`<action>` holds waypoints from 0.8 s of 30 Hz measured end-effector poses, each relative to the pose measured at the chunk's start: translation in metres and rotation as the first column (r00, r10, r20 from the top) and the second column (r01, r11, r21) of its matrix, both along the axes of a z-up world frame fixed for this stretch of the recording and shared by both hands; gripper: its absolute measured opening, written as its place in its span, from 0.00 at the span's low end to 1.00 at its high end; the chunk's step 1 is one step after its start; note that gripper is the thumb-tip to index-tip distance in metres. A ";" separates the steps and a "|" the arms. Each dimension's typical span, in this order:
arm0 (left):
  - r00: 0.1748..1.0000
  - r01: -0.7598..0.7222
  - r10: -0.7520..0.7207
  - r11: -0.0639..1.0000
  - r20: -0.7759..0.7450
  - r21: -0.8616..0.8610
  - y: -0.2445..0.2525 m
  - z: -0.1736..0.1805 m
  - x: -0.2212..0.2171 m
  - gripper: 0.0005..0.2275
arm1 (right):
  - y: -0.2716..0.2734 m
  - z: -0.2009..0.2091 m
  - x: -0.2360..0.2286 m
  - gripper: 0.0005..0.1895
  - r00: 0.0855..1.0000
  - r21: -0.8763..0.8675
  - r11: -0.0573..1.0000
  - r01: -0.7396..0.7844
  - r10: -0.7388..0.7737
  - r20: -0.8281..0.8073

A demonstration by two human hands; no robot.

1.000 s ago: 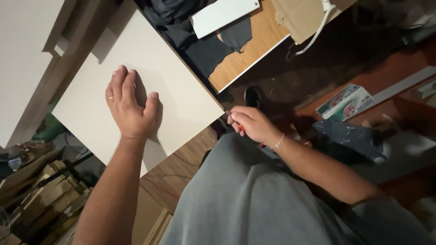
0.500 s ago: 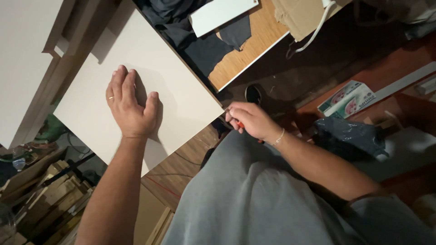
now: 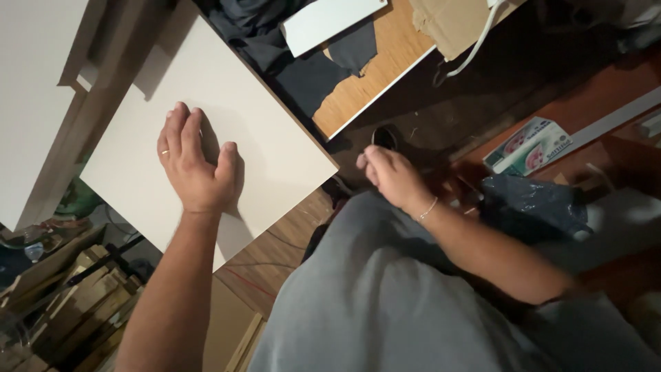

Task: Trim excess edge banding from wooden panels using a utility knife in a workshop environment.

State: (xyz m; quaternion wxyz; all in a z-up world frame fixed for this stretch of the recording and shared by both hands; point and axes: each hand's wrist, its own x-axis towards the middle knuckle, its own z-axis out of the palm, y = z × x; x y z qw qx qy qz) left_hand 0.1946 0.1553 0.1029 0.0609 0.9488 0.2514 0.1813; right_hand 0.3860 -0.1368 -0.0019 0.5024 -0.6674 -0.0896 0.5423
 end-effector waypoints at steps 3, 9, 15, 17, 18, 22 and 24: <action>1.000 0.018 -0.018 1.000 -0.020 -0.008 0.002 0.000 -0.002 0.28 | 0.013 0.019 -0.003 0.16 0.999 0.087 0.995 -0.046 0.048 -0.020; 1.000 0.010 -0.010 0.999 -0.016 -0.030 0.003 -0.002 -0.002 0.28 | 0.017 0.023 -0.001 0.13 0.972 0.191 0.981 -0.035 0.078 -0.220; 0.999 0.016 -0.018 0.999 -0.047 -0.037 0.002 0.002 -0.001 0.28 | 0.020 0.014 -0.011 0.16 0.965 0.223 0.972 -0.070 0.123 -0.232; 0.999 0.016 -0.018 0.999 -0.047 -0.038 0.002 0.001 -0.001 0.28 | 0.021 0.006 -0.015 0.15 0.966 0.230 0.971 -0.058 0.113 -0.234; 0.999 0.013 -0.015 0.999 -0.046 -0.039 0.002 0.000 -0.002 0.28 | 0.021 0.002 -0.017 0.15 0.967 0.238 0.970 -0.049 0.106 -0.234; 0.998 0.014 -0.017 0.999 -0.055 -0.043 0.002 0.002 -0.001 0.28 | 0.025 0.010 -0.013 0.15 0.970 0.233 0.971 -0.058 0.110 -0.216; 0.998 0.016 -0.019 0.999 -0.060 -0.048 0.002 0.002 -0.001 0.28 | 0.026 0.012 -0.013 0.16 0.972 0.216 0.974 -0.068 0.114 -0.208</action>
